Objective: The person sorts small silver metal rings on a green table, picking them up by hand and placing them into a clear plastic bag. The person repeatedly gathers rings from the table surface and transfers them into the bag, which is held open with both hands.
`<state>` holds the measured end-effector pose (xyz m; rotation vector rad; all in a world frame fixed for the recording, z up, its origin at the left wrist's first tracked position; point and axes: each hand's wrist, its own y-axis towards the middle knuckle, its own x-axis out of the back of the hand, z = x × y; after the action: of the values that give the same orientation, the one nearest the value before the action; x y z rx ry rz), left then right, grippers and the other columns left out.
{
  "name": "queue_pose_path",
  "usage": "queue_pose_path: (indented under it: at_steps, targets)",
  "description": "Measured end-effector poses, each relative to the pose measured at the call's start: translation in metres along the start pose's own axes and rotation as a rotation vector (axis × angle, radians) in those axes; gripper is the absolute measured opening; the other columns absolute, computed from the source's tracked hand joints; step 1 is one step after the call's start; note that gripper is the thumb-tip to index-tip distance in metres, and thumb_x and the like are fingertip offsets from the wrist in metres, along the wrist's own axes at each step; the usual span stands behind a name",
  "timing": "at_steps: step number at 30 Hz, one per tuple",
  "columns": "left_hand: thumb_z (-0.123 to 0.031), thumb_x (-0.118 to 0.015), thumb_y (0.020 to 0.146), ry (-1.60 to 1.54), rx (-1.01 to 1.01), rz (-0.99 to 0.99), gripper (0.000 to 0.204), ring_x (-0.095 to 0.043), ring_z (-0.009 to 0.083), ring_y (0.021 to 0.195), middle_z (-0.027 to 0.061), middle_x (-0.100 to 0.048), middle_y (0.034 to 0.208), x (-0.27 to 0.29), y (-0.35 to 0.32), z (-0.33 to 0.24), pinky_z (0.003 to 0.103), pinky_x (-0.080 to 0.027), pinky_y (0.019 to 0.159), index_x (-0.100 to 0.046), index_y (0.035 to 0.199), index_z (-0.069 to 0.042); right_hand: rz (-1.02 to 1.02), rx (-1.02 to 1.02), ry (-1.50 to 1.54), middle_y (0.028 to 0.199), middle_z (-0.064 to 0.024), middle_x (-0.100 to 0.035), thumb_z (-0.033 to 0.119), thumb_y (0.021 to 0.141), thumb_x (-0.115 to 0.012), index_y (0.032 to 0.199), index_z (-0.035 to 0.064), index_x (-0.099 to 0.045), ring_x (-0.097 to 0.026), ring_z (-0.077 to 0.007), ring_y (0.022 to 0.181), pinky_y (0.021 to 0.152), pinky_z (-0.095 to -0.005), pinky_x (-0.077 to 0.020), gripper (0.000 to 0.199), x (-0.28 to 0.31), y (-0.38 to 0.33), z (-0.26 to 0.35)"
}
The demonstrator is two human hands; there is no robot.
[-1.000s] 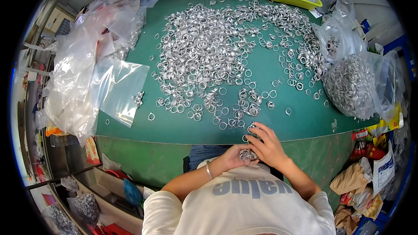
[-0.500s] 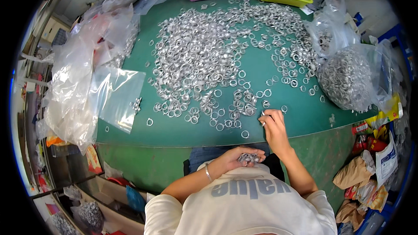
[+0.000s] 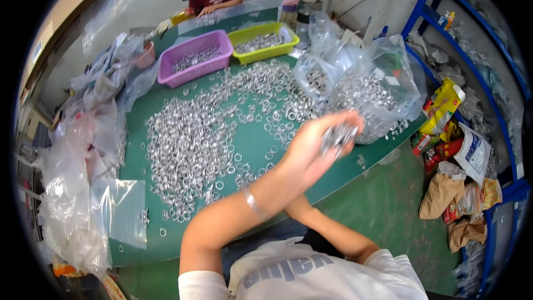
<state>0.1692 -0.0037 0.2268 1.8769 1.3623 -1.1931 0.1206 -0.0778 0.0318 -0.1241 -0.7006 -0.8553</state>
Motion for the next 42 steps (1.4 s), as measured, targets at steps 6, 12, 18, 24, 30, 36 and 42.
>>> queue_pose_path:
  at_steps: [6, 12, 18, 24, 30, 36, 42]
  targets:
    - [-0.015, -0.05, 0.088, 0.225, -0.212, -0.159, 0.027, -0.055, 0.0269, 0.1, 0.0199, -0.054, 0.111, -0.104, 0.108, -0.036, 0.039, -0.049, 0.082, -0.051, 0.105, 0.006, -0.134, 0.168, -0.195, 0.098, -0.0144, -0.048, -0.002, 0.079, -0.049, 0.102, -0.0008, -0.054, -0.048, -0.0299, 0.094, 0.082, -0.0389, -0.0422, 0.024, -0.003, 0.006, 0.007]
    - [-0.011, -0.045, 0.09, 0.34, -0.295, 0.061, 0.042, -0.047, 0.031, 0.12, 0.0258, -0.044, 0.128, -0.08, 0.077, -0.032, 0.042, -0.045, 0.09, -0.037, 0.126, 0.011, -0.138, 0.21, -0.202, 0.1, -0.0143, -0.049, -0.002, 0.078, -0.052, 0.1, -0.0003, -0.055, -0.048, -0.0314, 0.095, 0.08, -0.0369, -0.043, 0.022, -0.005, 0.008, -0.007]
    - [-0.011, -0.049, 0.091, 0.909, -0.187, 0.12, 0.028, -0.06, 0.0224, 0.098, 0.0104, -0.063, 0.1, 0.024, -0.066, -0.014, 0.033, -0.048, 0.085, -0.054, 0.116, 0.001, -0.121, 0.159, 0.017, 0.104, -0.0184, -0.048, -0.007, 0.08, -0.05, 0.105, -0.0016, -0.054, -0.051, -0.0347, 0.096, 0.081, -0.0366, -0.0444, 0.026, 0.009, 0.005, 0.001]
    - [-0.034, -0.068, 0.077, 2.259, -0.177, -0.462, 0.075, -0.018, 0.0455, 0.132, 0.0236, -0.022, 0.143, 0.132, -0.174, 0.068, 0.062, -0.021, 0.1, -0.035, 0.134, 0.0, 0.031, 0.061, 0.149, 0.109, -0.0181, -0.046, -0.009, 0.076, -0.053, 0.111, -0.0002, -0.052, -0.048, -0.0363, 0.102, 0.085, -0.0412, -0.0416, 0.036, 0.014, 0.012, 0.021]
    - [-0.036, -0.065, 0.079, 2.285, -0.223, -0.796, 0.072, -0.022, 0.0457, 0.131, 0.0281, -0.023, 0.141, 0.172, -0.15, 0.076, 0.06, -0.022, 0.101, -0.036, 0.133, 0.002, 0.14, 0.208, -0.082, 0.102, -0.0122, -0.051, 0.002, 0.074, -0.061, 0.106, 0.0038, -0.058, -0.047, -0.0296, 0.098, 0.084, -0.0371, -0.0383, 0.032, 0.044, 0.035, 0.027]
    - [-0.016, -0.065, 0.078, 2.135, -0.442, -0.674, 0.059, -0.027, 0.0445, 0.128, 0.0264, -0.029, 0.138, 0.178, -0.107, 0.078, 0.052, -0.028, 0.103, -0.041, 0.128, 0.003, 0.056, 0.14, -0.033, 0.093, -0.0113, -0.056, 0.004, 0.075, -0.063, 0.1, 0.0025, -0.061, -0.051, -0.0282, 0.088, 0.082, -0.0362, -0.0409, 0.025, 0.048, 0.06, 0.006]
    - [-0.002, -0.056, 0.081, 2.061, -0.466, -0.413, 0.04, -0.027, 0.0412, 0.13, 0.0179, -0.034, 0.137, 0.166, -0.106, 0.084, 0.055, -0.024, 0.105, -0.052, 0.12, -0.004, -0.04, 0.228, -0.125, 0.105, -0.0111, -0.057, 0.007, 0.077, -0.063, 0.103, 0.0035, -0.062, -0.05, -0.0299, 0.099, 0.089, -0.0378, -0.0388, 0.027, 0.056, 0.064, -0.004]
